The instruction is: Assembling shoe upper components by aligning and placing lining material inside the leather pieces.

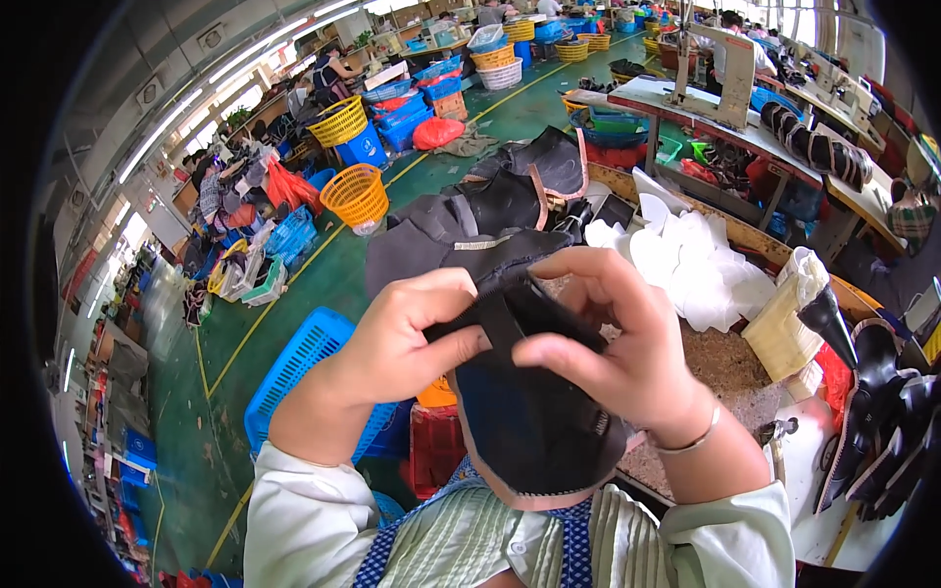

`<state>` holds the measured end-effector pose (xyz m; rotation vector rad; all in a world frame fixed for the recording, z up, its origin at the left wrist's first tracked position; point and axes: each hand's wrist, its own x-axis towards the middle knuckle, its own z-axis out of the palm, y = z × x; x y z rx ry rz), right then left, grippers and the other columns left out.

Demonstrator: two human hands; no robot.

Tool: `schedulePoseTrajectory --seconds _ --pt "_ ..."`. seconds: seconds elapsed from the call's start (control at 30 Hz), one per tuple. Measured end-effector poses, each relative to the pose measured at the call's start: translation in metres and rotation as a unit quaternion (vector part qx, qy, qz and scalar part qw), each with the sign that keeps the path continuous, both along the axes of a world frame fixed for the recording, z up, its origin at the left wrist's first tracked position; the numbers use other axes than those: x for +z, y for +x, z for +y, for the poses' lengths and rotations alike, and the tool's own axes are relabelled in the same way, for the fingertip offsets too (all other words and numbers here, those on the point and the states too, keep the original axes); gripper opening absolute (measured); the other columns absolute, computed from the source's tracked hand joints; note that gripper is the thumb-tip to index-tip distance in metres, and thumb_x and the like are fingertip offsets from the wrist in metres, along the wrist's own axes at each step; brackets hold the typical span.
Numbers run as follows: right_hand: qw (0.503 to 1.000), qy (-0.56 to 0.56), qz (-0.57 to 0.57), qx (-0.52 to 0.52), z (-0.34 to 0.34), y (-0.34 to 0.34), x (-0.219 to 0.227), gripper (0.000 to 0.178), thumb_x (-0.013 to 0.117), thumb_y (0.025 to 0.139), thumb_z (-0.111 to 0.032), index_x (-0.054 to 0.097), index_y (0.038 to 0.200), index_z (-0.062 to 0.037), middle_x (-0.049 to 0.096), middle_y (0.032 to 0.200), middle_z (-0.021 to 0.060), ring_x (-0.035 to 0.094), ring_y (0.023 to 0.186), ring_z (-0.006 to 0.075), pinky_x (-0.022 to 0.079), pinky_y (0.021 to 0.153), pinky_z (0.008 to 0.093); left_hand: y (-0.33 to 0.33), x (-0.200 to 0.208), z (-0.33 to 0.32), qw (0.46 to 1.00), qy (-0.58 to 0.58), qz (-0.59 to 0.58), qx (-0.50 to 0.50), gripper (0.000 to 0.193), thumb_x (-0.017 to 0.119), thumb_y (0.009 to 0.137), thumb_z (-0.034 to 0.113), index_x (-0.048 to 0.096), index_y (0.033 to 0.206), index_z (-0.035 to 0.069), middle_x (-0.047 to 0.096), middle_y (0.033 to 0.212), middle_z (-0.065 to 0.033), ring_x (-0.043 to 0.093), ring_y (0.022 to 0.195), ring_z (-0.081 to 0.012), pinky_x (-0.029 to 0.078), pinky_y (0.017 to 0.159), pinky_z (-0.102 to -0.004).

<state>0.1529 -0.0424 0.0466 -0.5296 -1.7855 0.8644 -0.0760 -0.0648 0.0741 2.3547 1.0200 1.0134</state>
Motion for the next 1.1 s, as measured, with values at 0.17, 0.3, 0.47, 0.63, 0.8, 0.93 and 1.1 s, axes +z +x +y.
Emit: schedulePoseTrajectory --seconds 0.17,0.3,0.47,0.63,0.8,0.93,1.1 --pt "0.938 -0.197 -0.189 0.212 0.018 0.051 -0.058 0.029 0.086 0.073 -0.018 0.065 0.081 0.0010 0.056 0.074 0.0052 0.051 0.071 0.0114 0.041 0.057 0.0294 -0.010 -0.007 0.015 0.993 0.117 -0.023 -0.007 0.017 0.076 0.077 0.011 0.063 0.080 0.001 0.058 0.101 -0.0107 0.059 0.091 -0.0261 0.046 0.079 -0.0378" --pt "0.973 0.116 -0.189 -0.065 -0.005 0.054 -0.045 0.027 0.081 0.071 -0.007 0.064 0.090 0.0008 0.048 0.072 0.0076 0.049 0.061 0.0266 0.043 0.056 0.0322 -0.002 -0.034 0.014 0.948 0.261 0.135 0.122 0.035 0.076 0.077 0.018 0.045 0.068 0.004 0.051 0.059 -0.0079 0.057 0.062 -0.0322 0.046 0.072 -0.0393" --pt "0.793 0.410 -0.329 -0.308 -0.036 0.059 -0.044 0.048 0.065 0.056 -0.005 0.072 0.103 -0.0021 0.051 0.084 0.0089 0.053 0.065 0.0207 0.043 0.052 0.0302 -0.004 -0.058 0.023 0.931 0.356 0.073 -0.033 0.016 0.069 0.076 0.009 0.056 0.079 0.000 0.064 0.092 -0.0130 0.061 0.074 -0.0277 0.051 0.064 -0.0392" --pt "0.807 0.149 -0.549 -0.157 -0.063 0.064 -0.121 0.045 0.058 0.076 -0.013 0.063 0.120 -0.0070 0.053 0.090 0.0081 0.056 0.086 0.0232 0.049 0.062 0.0336 -0.002 -0.184 0.035 0.951 0.256 0.148 -0.095 0.013 0.059 0.082 0.011 0.059 0.090 0.000 0.060 0.118 -0.0137 0.058 0.106 -0.0281 0.048 0.089 -0.0406" --pt "0.924 0.024 -0.338 -0.175 -0.049 0.053 -0.132 0.040 0.081 0.066 -0.018 0.066 0.100 -0.0020 0.063 0.095 0.0135 0.063 0.086 0.0321 0.053 0.075 0.0379 -0.007 -0.254 0.020 0.980 0.141 0.135 -0.043 0.013 0.057 0.081 0.011 0.058 0.090 0.002 0.059 0.118 -0.0145 0.057 0.110 -0.0309 0.048 0.093 -0.0415" --pt "0.913 -0.067 -0.320 -0.244 0.006 0.055 -0.167 0.063 0.085 0.065 -0.024 0.058 0.117 -0.0019 0.061 0.106 0.0165 0.058 0.100 0.0349 0.048 0.088 0.0407 -0.003 -0.245 0.015 0.980 0.137 0.139 -0.033 0.012 0.057 0.081 0.009 0.058 0.090 0.001 0.058 0.119 -0.0150 0.056 0.112 -0.0314 0.048 0.093 -0.0420" --pt "0.896 -0.140 -0.374 -0.191 0.015 0.058 -0.195 0.066 0.087 0.062 -0.029 0.058 0.116 -0.0021 0.060 0.104 0.0142 0.057 0.099 0.0331 0.047 0.090 0.0402 -0.014 -0.244 0.011 0.996 0.003 0.089 -0.030 0.018 0.058 0.071 -0.003 0.056 0.089 0.001 0.059 0.115 -0.0169 0.058 0.104 -0.0368 0.047 0.091 -0.0435"
